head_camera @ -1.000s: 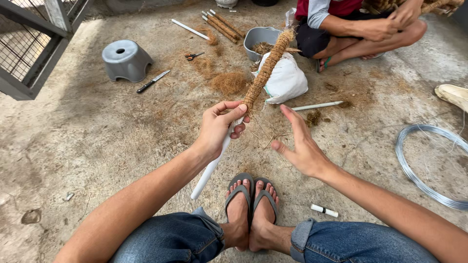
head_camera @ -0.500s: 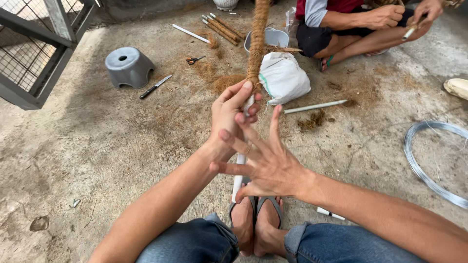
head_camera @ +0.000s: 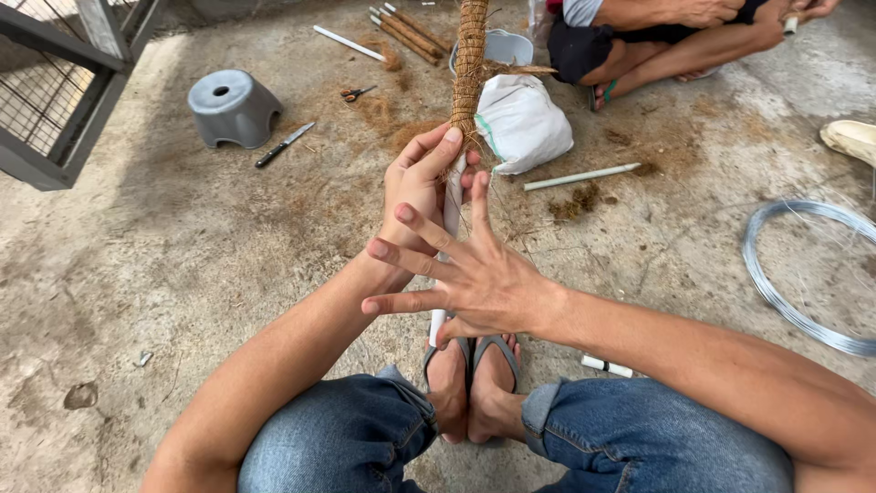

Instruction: The person sits on the floor and wraps a thin wire around a cylindrical bundle of natural fibers attached to a white plastic handle. They use their hands to pull the wire tight and rotate the bundle to ensure even coverage. Other people are visible in the background performing similar tasks.

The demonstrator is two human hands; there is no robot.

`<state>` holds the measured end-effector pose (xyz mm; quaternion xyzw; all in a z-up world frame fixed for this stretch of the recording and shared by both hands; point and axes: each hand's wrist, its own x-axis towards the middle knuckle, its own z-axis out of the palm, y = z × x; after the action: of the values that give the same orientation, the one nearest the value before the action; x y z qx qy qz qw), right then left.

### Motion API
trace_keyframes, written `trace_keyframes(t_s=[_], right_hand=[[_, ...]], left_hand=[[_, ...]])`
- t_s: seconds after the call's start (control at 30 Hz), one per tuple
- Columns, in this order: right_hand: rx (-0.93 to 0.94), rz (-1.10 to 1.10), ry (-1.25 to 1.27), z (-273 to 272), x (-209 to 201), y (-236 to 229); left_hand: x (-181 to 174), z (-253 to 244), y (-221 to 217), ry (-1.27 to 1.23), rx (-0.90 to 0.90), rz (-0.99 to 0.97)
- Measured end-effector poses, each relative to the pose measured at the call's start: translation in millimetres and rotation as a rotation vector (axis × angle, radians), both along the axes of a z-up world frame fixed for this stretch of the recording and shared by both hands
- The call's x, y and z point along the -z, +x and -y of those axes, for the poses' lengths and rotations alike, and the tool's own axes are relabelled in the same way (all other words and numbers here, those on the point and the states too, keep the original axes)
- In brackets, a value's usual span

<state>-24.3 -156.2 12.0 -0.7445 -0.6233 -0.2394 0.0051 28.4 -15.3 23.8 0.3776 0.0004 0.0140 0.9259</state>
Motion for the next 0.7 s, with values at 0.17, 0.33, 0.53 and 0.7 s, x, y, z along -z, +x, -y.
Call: trace_keyframes(t_s=[0.17, 0.33, 0.53, 0.7], right_hand=[[-0.055, -0.035, 0.002, 1.7, 3.9, 2.7], [-0.128, -0.065, 0.079, 4.0, 4.8, 3.0], [-0.138, -0.116, 0.087, 3.0, -2.4, 0.7], [-0.140, -0.230, 0.244, 13.4, -10.5, 4.7]], left_hand=[[-1.2, 7.4, -1.7, 0.037, 0.060, 0.029], [-2.7, 8.2, -4.2, 0.057, 0.068, 0.011], [-8.9, 7.6, -8.1, 0.092, 0.065, -0.020], [-7.0, -1.6, -15.3, 0.111, 0.105, -0.089]])
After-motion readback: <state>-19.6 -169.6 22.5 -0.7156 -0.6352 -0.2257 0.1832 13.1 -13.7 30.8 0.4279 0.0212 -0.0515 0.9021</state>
